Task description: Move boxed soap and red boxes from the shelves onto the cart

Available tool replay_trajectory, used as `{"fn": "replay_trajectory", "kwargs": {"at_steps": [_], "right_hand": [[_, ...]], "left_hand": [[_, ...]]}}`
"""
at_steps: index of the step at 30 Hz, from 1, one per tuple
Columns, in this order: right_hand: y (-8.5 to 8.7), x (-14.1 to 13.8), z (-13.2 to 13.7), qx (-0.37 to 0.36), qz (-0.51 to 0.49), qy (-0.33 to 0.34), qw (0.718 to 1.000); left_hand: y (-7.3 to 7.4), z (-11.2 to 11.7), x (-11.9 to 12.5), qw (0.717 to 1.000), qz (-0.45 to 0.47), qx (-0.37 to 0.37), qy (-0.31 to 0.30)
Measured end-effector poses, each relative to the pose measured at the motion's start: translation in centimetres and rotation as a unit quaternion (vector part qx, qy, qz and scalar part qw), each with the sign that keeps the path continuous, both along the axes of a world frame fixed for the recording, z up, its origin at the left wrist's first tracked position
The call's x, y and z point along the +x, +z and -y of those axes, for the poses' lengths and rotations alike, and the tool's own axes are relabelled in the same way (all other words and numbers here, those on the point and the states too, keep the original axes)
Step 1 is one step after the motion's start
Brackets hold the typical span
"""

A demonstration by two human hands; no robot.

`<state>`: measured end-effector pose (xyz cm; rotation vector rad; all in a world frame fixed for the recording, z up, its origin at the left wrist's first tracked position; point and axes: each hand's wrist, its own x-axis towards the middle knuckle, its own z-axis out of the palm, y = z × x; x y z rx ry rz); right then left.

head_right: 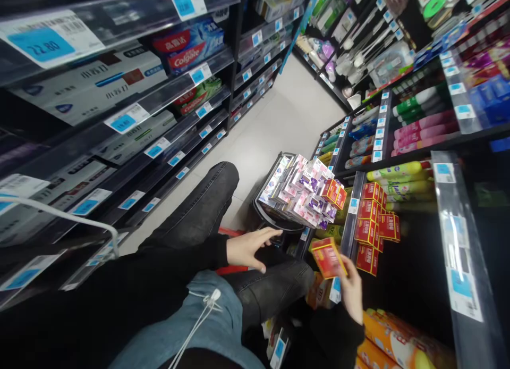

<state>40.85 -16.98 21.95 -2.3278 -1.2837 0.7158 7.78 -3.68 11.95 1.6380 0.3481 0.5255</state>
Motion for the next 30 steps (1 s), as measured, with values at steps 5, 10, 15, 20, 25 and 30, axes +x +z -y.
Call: {"fn": "replay_trajectory", "kwargs": {"at_steps": [5,10,15,20,25,30], "right_hand": [[-2.8,-9.0,-1.1,0.0,-0.251,0.083,0.965],[-0.9,-12.2,-3.7,-0.04,-0.184,0.193,0.963],[1.0,-14.0,-6.2,0.012,0.034,0.294,0.955],[2.2,-9.9,-10.2,0.022,0.092,0.345,0.934],[3.4,2.8,-18.3,0.021,0.245,0.229,0.942],[1.0,10.7,-25.7,-0.077,0.326,0.225,0.915]], "left_hand": [[1.8,0.6,1.3,0.993,0.112,-0.044,-0.004],[1.6,0.3,0.6,0.988,0.087,-0.126,0.025],[2.4,-0.4,0.8,0.983,0.023,-0.134,0.124],[2.2,-2.4,0.8,0.976,0.03,-0.205,0.062],[-1.8,-6.1,-5.3,0.908,-0.314,0.013,0.278],[-7.3,-7.6,-10.2,0.733,-0.554,0.095,0.383]]}}
